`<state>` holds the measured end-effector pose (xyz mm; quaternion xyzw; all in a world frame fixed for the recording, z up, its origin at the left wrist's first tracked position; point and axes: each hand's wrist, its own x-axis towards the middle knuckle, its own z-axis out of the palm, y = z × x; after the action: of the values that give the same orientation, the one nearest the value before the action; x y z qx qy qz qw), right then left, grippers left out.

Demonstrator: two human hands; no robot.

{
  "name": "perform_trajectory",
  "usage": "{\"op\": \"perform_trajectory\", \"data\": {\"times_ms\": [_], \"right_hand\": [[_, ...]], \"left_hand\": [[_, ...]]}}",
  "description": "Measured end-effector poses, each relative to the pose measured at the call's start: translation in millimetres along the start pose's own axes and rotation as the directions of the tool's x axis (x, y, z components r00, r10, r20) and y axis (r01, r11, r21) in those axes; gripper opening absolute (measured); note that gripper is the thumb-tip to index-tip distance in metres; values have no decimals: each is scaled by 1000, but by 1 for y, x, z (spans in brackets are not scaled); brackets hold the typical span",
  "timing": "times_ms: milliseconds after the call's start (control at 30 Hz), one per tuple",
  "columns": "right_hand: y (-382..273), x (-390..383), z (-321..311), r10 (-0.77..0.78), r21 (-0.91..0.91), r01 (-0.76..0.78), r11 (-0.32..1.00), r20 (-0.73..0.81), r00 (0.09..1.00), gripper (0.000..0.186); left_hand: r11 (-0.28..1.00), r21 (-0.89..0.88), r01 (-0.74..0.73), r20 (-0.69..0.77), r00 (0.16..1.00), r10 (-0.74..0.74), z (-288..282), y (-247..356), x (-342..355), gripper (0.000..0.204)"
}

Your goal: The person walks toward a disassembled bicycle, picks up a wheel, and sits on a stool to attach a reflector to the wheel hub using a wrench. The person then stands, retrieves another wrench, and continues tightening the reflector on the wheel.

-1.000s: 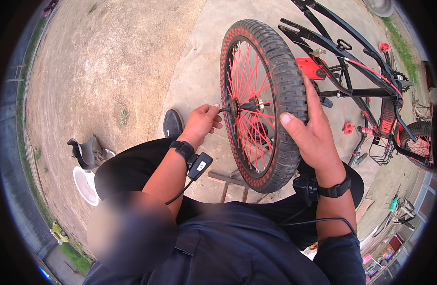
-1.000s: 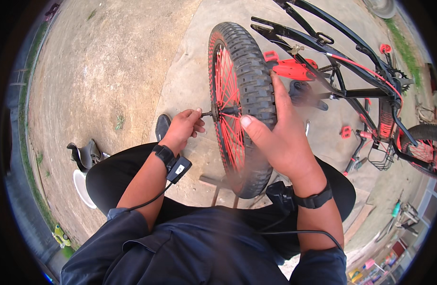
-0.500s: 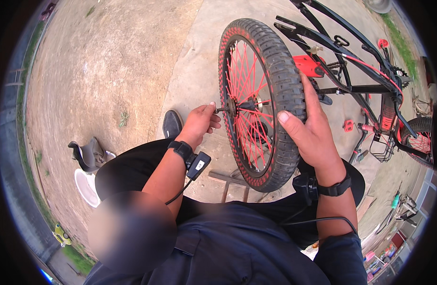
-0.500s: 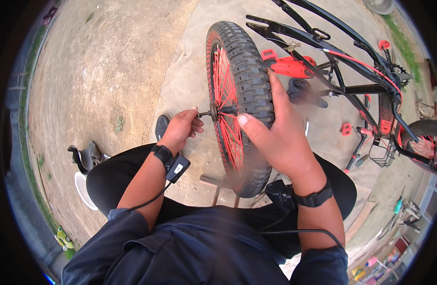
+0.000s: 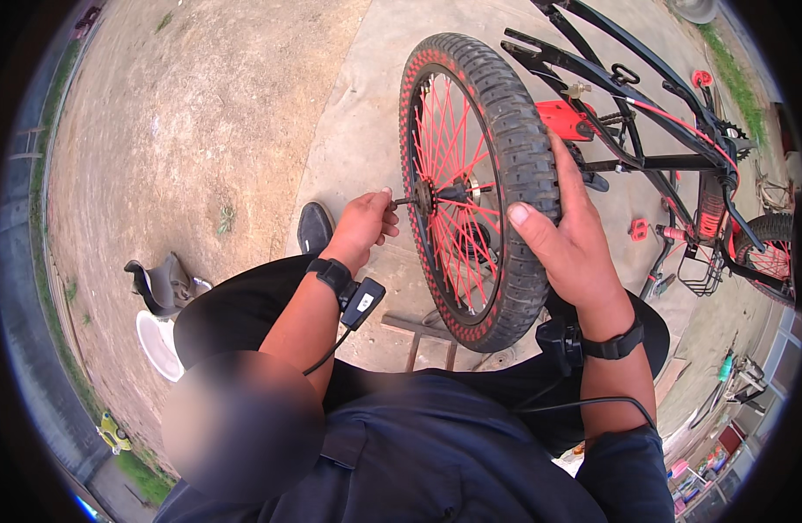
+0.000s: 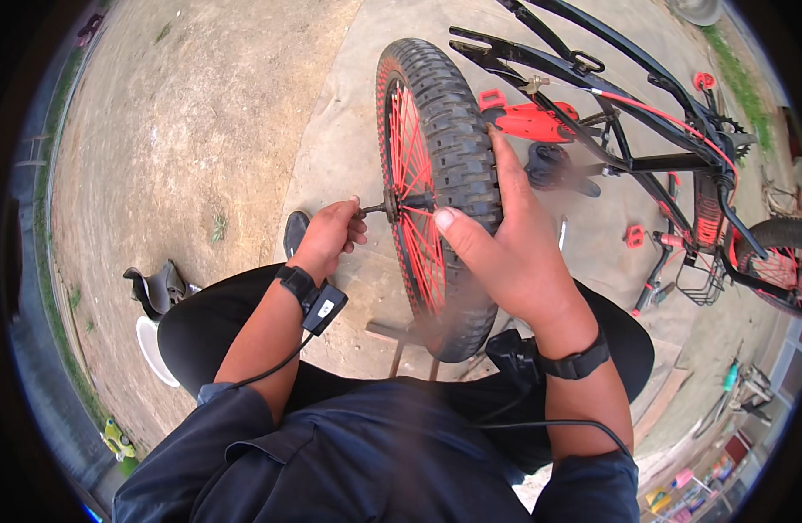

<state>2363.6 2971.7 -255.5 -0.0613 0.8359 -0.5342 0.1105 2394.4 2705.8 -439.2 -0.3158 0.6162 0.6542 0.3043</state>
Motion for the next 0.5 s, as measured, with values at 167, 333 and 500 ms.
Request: {"op": "perform_trajectory", "data": {"times_ms": [167,333,500], "right_hand": [[0,0,0,18,84,-18,996,3,1000,86],[1,-1,4,0,140,-2,990,12,1000,85],[12,-5,0,-69,111,71,991,-24,997,87]], "left_hand": [[997,50,55,-61,997,-52,2,-1,-3,30],[965,260,42,-60,998,-28,-3,-34,2,34],[778,622,-86,-124,970,207,4,-23,-9,47]]}}
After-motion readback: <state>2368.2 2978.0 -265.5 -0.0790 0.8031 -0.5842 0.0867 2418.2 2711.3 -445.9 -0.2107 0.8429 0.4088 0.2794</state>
